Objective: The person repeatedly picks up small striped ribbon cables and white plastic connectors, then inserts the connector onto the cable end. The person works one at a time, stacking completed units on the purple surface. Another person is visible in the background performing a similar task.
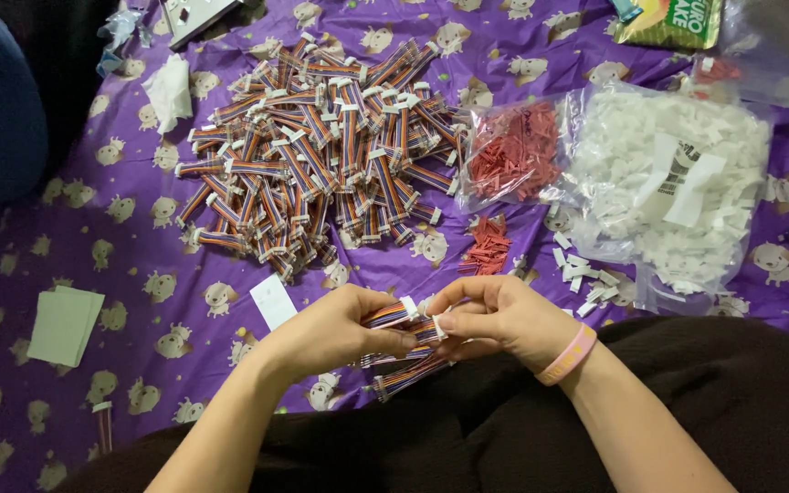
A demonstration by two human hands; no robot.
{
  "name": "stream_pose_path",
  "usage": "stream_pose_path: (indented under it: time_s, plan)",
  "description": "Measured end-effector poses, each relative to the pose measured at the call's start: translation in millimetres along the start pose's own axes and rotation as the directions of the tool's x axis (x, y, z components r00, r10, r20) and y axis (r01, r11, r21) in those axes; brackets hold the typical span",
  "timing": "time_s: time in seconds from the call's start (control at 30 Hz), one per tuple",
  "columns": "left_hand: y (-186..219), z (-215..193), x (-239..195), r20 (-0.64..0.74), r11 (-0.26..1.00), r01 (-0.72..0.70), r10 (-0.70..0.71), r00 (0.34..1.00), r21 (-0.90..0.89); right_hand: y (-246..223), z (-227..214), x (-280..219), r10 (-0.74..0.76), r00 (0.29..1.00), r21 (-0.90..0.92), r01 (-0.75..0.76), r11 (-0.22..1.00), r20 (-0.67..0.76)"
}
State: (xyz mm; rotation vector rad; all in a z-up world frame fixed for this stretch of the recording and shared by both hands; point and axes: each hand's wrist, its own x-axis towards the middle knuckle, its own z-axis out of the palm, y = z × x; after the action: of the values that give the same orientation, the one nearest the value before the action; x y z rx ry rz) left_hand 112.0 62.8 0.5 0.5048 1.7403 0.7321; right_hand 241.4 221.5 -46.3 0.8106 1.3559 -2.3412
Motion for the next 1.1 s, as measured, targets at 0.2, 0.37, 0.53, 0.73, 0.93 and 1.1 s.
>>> stream_pose_path:
  time_s: [0.2, 0.37, 0.53, 0.73, 0.93, 1.1]
  plan:
    - [6, -3, -5, -0.01, 0.999, 0.002, -0.002, 1.0, 0.033, 0, -2, 1, -0.032, 0.999, 0.027, 0.032, 0.999, 0.0]
    - [12, 6, -4, -0.016, 0.955, 0.006, -0.002, 1.0, 0.298, 21, -10, 17, -0.023, 1.0, -0.146, 0.021, 0.989, -0.007]
    - [-14, 36, 12, -0.01, 0.744, -0.059, 0.088, 0.996, 0.666, -2, 7, 6, -0.01, 0.974, -0.827, -0.186, 0.53, -0.225]
    - [11, 11, 19, -0.157, 0.768, 0.171, -0.092, 0.983, 0.617, 0, 10, 8, -0.007, 0.971, -0.93, -0.226, 0.29, -0.239]
    - [39, -51, 64, -0.503, 0.913, 0.222, -0.023, 0.864, 0.341, -1, 12, 8, 0.036, 0.977, -0.941, -0.212, 0.262, -0.21]
    - [39, -48, 130, -0.699, 0.879, 0.406, -0.125, 0.704, 0.251, 0, 8, 10, 0.069, 0.979, -0.941, -0.204, 0.27, -0.192]
